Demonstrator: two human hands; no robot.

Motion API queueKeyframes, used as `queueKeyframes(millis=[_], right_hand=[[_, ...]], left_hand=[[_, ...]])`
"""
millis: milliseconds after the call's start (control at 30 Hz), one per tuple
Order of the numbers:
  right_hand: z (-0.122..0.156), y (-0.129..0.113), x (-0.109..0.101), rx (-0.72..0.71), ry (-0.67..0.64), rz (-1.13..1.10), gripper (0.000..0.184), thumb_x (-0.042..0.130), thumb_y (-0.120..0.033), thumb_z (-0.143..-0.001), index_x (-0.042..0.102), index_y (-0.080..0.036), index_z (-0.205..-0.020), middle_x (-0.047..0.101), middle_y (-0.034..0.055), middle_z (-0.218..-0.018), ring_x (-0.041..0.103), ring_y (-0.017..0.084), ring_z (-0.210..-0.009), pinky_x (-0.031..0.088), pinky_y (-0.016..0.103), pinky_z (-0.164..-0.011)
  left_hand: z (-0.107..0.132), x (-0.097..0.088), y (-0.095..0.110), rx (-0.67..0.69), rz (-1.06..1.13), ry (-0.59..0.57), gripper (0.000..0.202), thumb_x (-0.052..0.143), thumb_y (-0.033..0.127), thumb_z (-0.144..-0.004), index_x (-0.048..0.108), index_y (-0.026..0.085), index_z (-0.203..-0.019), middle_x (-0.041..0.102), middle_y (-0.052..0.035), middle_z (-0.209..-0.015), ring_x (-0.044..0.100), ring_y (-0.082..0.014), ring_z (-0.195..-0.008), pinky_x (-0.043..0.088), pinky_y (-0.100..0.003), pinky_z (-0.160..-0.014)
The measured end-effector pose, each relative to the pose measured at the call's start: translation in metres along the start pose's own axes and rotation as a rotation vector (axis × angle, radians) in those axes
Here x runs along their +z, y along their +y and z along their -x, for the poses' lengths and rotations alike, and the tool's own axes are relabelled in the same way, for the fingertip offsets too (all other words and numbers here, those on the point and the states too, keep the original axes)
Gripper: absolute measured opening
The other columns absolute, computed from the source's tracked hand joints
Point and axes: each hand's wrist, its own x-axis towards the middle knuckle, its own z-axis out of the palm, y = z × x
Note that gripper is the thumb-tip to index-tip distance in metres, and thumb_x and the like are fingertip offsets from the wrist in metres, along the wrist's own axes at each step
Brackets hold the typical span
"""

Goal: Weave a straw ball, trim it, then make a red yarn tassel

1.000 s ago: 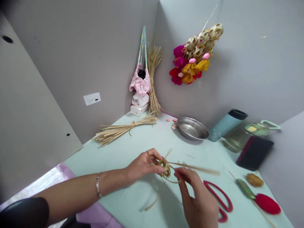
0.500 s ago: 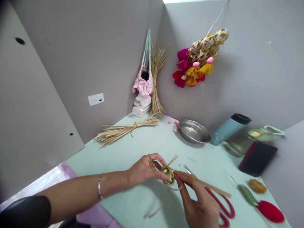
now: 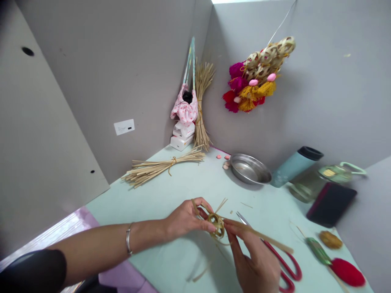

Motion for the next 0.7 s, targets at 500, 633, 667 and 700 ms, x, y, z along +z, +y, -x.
queueKeyframes(millis=[500,633,667,700], right_hand=[[-0.004,-0.002,-0.006,-0.069,0.028,0.043,0.009,0.059,-0.023,-0.095,0.067,-0.024,-0.098,0.08,0.0004,-0.088,0.076,0.016,-0.074,0.054,0.026,-0.069],[-0.004,-0.002,-0.006,-0.09,0.029,0.074,0.012,0.059,-0.022,-0.095,0.068,-0.024,-0.102,0.08,0.0008,-0.091,0.076,0.017,-0.079,0.054,0.028,-0.075],[-0.004,-0.001,-0.005,-0.098,0.026,0.068,0.012,0.059,-0.022,-0.094,0.068,-0.024,-0.102,0.08,0.0004,-0.091,0.076,0.017,-0.079,0.054,0.027,-0.075],[-0.004,0.0,-0.005,-0.101,0.015,0.056,0.011,0.059,-0.022,-0.094,0.068,-0.024,-0.102,0.08,0.0,-0.092,0.076,0.016,-0.079,0.055,0.026,-0.073]], left_hand=[[0.002,0.003,0.008,-0.045,0.012,-0.002,0.061,0.094,0.04,-0.039,0.062,0.015,-0.085,0.068,-0.0009,-0.072,0.06,-0.0119,-0.062,0.043,-0.026,-0.066],[0.004,0.003,0.011,-0.037,0.034,-0.015,0.06,0.095,0.038,-0.038,0.062,0.015,-0.083,0.068,-0.0013,-0.072,0.061,-0.0119,-0.062,0.044,-0.026,-0.065],[0.003,0.003,0.011,-0.035,0.036,-0.013,0.06,0.095,0.037,-0.038,0.062,0.015,-0.083,0.068,-0.0011,-0.071,0.061,-0.0117,-0.061,0.044,-0.026,-0.065],[0.003,0.003,0.012,-0.037,0.038,-0.01,0.06,0.095,0.037,-0.038,0.062,0.015,-0.082,0.068,-0.0007,-0.07,0.061,-0.0114,-0.061,0.044,-0.025,-0.065]])
